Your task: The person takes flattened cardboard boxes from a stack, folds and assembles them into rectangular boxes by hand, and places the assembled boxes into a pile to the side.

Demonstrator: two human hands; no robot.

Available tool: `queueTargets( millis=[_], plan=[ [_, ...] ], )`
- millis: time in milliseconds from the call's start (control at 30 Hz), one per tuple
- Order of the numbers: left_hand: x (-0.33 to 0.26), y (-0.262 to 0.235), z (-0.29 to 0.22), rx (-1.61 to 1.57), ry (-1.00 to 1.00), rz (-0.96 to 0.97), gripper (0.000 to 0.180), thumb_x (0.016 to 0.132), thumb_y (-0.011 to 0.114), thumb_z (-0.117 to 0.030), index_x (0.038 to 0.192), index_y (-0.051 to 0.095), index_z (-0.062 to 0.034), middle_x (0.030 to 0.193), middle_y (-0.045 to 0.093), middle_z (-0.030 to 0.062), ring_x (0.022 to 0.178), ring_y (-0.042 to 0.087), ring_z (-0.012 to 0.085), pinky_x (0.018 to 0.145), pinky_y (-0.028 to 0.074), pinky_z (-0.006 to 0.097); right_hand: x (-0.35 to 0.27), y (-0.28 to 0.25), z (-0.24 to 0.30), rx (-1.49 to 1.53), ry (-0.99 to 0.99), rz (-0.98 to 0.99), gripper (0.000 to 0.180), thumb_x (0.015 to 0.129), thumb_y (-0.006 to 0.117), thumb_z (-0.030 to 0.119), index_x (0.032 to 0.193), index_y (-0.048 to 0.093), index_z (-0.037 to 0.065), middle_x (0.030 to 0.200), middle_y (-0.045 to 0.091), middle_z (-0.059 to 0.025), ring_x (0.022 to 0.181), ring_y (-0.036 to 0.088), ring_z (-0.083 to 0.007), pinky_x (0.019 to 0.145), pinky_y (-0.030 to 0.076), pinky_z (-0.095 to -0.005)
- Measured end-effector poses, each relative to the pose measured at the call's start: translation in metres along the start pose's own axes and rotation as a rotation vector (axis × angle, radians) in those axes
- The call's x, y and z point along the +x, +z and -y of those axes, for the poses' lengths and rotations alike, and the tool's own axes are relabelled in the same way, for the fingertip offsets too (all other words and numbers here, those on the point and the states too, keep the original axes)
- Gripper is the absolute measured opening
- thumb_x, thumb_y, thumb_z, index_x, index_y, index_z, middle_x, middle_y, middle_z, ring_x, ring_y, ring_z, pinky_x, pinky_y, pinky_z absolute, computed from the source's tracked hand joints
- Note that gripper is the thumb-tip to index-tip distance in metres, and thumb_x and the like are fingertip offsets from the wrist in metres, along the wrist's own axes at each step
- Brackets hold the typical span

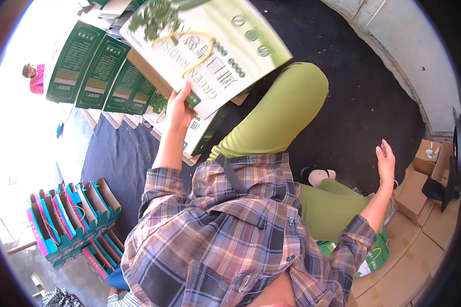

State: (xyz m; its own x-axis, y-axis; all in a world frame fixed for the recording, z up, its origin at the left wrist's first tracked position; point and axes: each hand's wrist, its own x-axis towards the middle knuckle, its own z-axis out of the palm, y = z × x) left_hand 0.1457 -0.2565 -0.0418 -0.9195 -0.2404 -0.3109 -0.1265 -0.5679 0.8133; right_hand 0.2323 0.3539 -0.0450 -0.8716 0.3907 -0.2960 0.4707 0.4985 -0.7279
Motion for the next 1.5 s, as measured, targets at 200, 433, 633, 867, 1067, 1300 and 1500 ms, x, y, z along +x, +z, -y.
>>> queueTargets(
  millis=[200,433,633,867,1067,1300,1500],
  plan=[
    [-0.028,-0.121,0.035,0.072,-0.183,-0.264,0.04,0.094,0.056,-0.026,0.129,0.05,-0.0057,0.123,0.06,0.0077,0.113,0.058,0.024,0.095,0.046,0.046,-0.004,0.008,0.02,-0.039,0.061,0.018,0.054,0.091,0.059,0.02,0.139,0.041,0.003,0.14,0.042,-0.0244,0.129,0.045,-0.0282,0.106,0.035,-0.0348],
    [-0.058,-0.201,0.06,-0.078,-0.386,-0.355,0.05,0.094,0.054,-0.037,0.133,0.047,-0.0064,0.13,0.056,0.01,0.12,0.052,0.03,0.102,0.039,0.051,-0.004,0.012,0.018,-0.078,0.08,0.03,0.052,0.091,0.059,0.022,0.137,0.044,0.004,0.136,0.047,-0.0235,0.126,0.048,-0.0276,0.104,0.037,-0.0348],
    [-0.072,-0.229,0.05,-0.1,-0.35,-0.282,0.054,0.095,0.047,-0.043,0.136,0.044,-0.0073,0.135,0.052,0.0098,0.123,0.049,0.0315,0.103,0.038,0.053,-0.003,0.013,0.012,-0.113,0.082,0.048,0.051,0.09,0.06,0.023,0.136,0.046,0.004,0.132,0.052,-0.0228,0.123,0.05,-0.0269,0.103,0.038,-0.035],
    [-0.07,-0.238,0.04,-0.057,-0.343,-0.295,0.06,0.093,0.048,-0.049,0.137,0.043,-0.0094,0.135,0.051,0.0082,0.123,0.049,0.0313,0.098,0.04,0.056,-0.002,0.019,0.015,-0.143,0.112,0.064,0.051,0.09,0.06,0.022,0.136,0.047,0.005,0.131,0.053,-0.0221,0.122,0.051,-0.0268,0.103,0.038,-0.0349],
    [-0.066,-0.23,0.042,-0.067,-0.396,-0.365,0.053,0.095,0.048,-0.043,0.134,0.046,-0.0073,0.133,0.054,0.0091,0.121,0.051,0.0308,0.102,0.038,0.053,-0.004,0.012,0.005,-0.122,0.107,0.048,0.051,0.089,0.061,0.023,0.135,0.048,0.005,0.131,0.053,-0.0222,0.121,0.052,-0.0272,0.101,0.04,-0.0346],
    [-0.046,-0.267,0.033,0.535,-0.351,-0.601,0.047,0.084,0.065,-0.044,0.114,0.057,-0.0087,0.104,0.063,0.0063,0.087,0.062,0.0283,0.07,0.05,0.047,0.002,0.018,-0.01,-0.144,-0.029,0.014,0.051,0.086,0.064,0.026,0.131,0.052,0.005,0.126,0.057,-0.0219,0.119,0.055,-0.0284,0.096,0.045,-0.0351],
    [-0.019,-0.16,0.0,1.652,0.562,-0.674,0.055,0.086,0.065,-0.028,0.129,0.05,0.0023,0.129,0.05,0.0236,0.115,0.051,0.0357,0.096,0.043,0.044,-0.01,0.004,0.016,0.078,-0.073,-0.085,0.05,0.088,0.064,0.023,0.132,0.05,0.004,0.127,0.056,-0.0186,0.117,0.055,-0.0252,0.097,0.044,-0.0342]
  ],
)
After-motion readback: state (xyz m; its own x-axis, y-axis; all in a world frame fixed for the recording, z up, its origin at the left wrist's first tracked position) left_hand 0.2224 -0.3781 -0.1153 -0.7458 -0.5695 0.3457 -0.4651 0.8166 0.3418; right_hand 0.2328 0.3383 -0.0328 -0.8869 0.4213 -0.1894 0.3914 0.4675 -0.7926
